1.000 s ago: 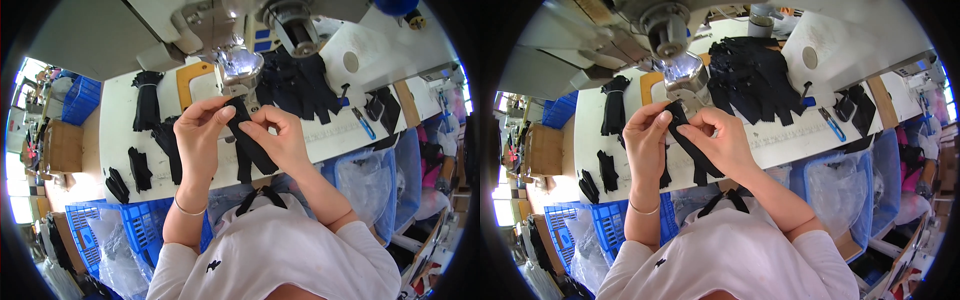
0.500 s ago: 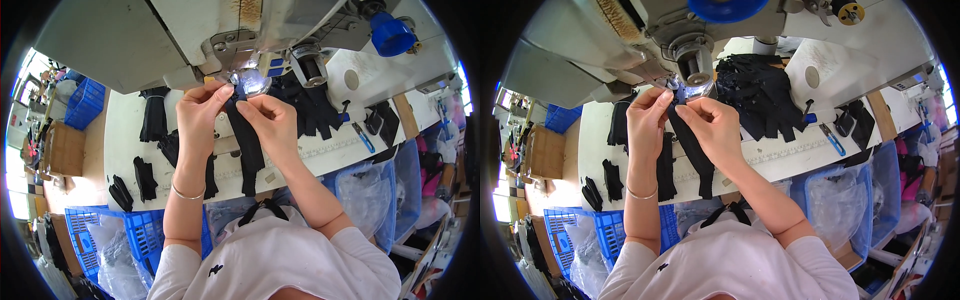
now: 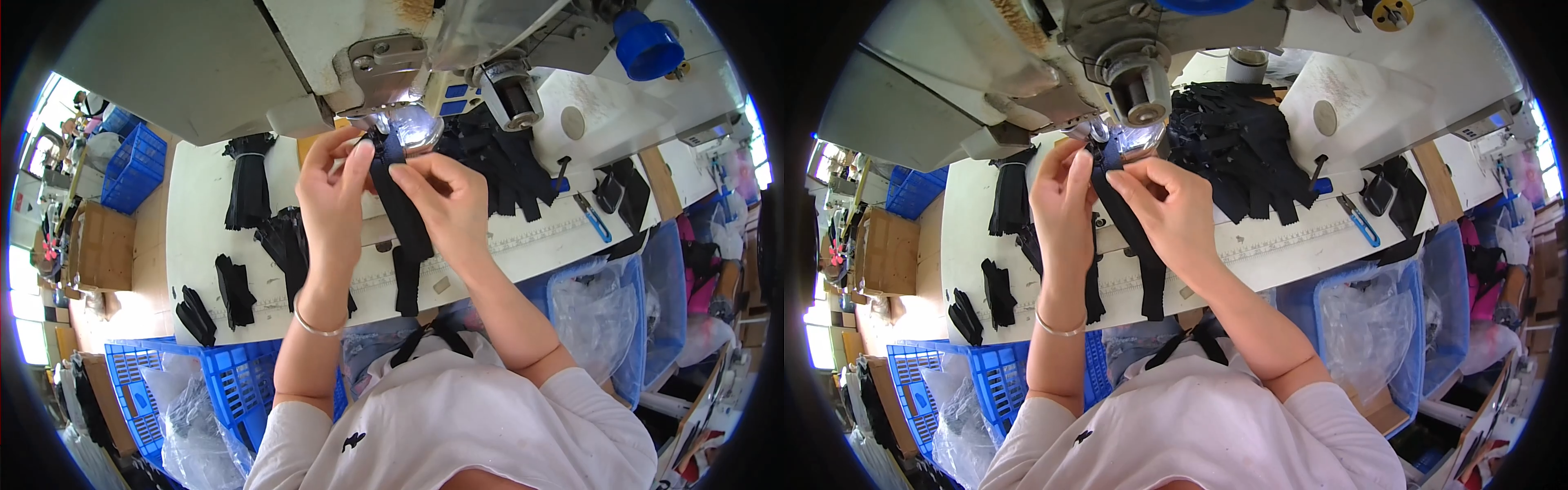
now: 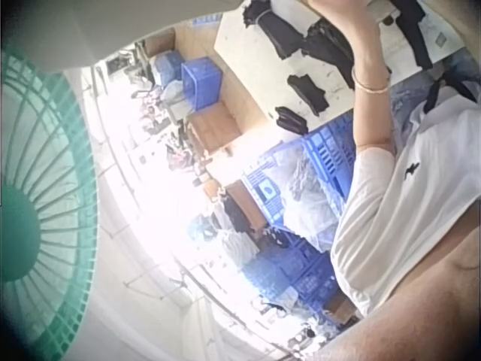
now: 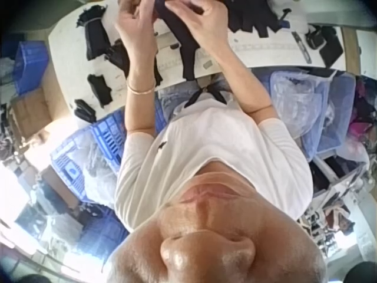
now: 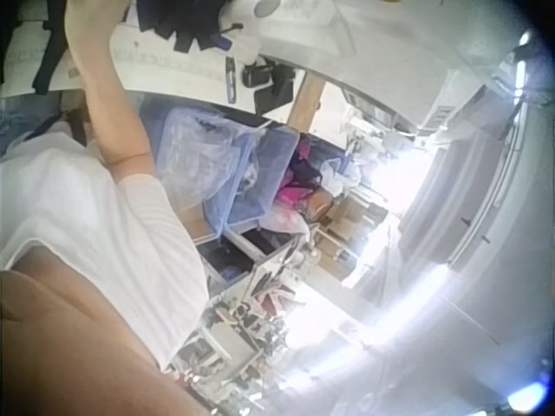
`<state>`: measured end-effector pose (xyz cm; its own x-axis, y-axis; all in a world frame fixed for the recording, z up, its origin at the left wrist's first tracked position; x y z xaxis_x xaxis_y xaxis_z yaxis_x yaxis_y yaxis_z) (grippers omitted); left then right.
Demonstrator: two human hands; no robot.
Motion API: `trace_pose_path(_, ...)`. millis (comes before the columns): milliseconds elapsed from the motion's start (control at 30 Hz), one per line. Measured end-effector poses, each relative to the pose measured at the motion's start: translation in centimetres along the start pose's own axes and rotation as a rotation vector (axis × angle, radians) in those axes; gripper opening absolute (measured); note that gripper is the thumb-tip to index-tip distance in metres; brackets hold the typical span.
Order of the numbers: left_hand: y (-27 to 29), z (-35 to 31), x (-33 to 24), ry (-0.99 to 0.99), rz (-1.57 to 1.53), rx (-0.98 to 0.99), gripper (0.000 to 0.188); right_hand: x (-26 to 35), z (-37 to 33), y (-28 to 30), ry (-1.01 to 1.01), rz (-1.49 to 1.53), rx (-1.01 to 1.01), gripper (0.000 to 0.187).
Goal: Prepare and sew small black fabric components using an industrial sewing machine.
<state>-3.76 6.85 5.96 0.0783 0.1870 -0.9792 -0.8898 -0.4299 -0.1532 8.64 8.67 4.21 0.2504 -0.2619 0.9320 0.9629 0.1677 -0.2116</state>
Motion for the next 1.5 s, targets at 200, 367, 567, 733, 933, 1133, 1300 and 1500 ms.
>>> trace_pose_path(200,1.0,-3.6,1.4,-0.118,0.364,-0.04,0.013,-0.2,-2.8,1.5,-0.186,0.015,0.097,0.016)
trace_pose_path(367,1.1,-3.1,1.6,0.078,0.143,0.049,0.015,0.3,-3.4,2.2,-0.31,0.024,0.156,0.018)
trace_pose_path(567,1.1,-3.6,1.9,0.12,0.018,0.057,0.011,1.1,-3.6,2.1,-0.233,-0.137,0.194,0.019)
trace_pose_path(733,0.5,-3.8,1.9,0.193,-0.142,0.088,0.008,1.2,-4.1,2.0,-0.225,-0.06,0.153,0.022)
trace_pose_path(933,0.3,-3.3,1.8,0.174,-0.147,0.082,0.009,1.6,-3.5,1.6,-0.188,-0.05,0.184,0.025)
trace_pose_path(1133,-0.4,-1.0,1.4,0.116,-0.131,0.008,0.011,1.7,-1.1,0.7,-0.121,-0.031,0.174,0.023)
trace_pose_path(1300,-1.0,1.4,1.3,0.088,-0.155,-0.01,0.006,2.2,0.9,0.2,-0.082,-0.01,0.153,0.022)
trace_pose_path(1500,-0.8,5.2,2.6,-0.038,-0.129,-0.062,0.008,1.6,-1.2,2.1,-0.192,-0.05,0.144,0.019)
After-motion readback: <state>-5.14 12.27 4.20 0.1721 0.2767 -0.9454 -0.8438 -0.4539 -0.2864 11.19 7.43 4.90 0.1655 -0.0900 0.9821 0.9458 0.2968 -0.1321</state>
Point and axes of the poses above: each hand's wrist, its own z-axis towards the middle knuckle, its own y-axis out of the back of the hand, x = y × z, the point moved 1 cm from there along z, towards the middle knuckle, and after that the axes turned 12 degrees about z, right-handed, at the moved point
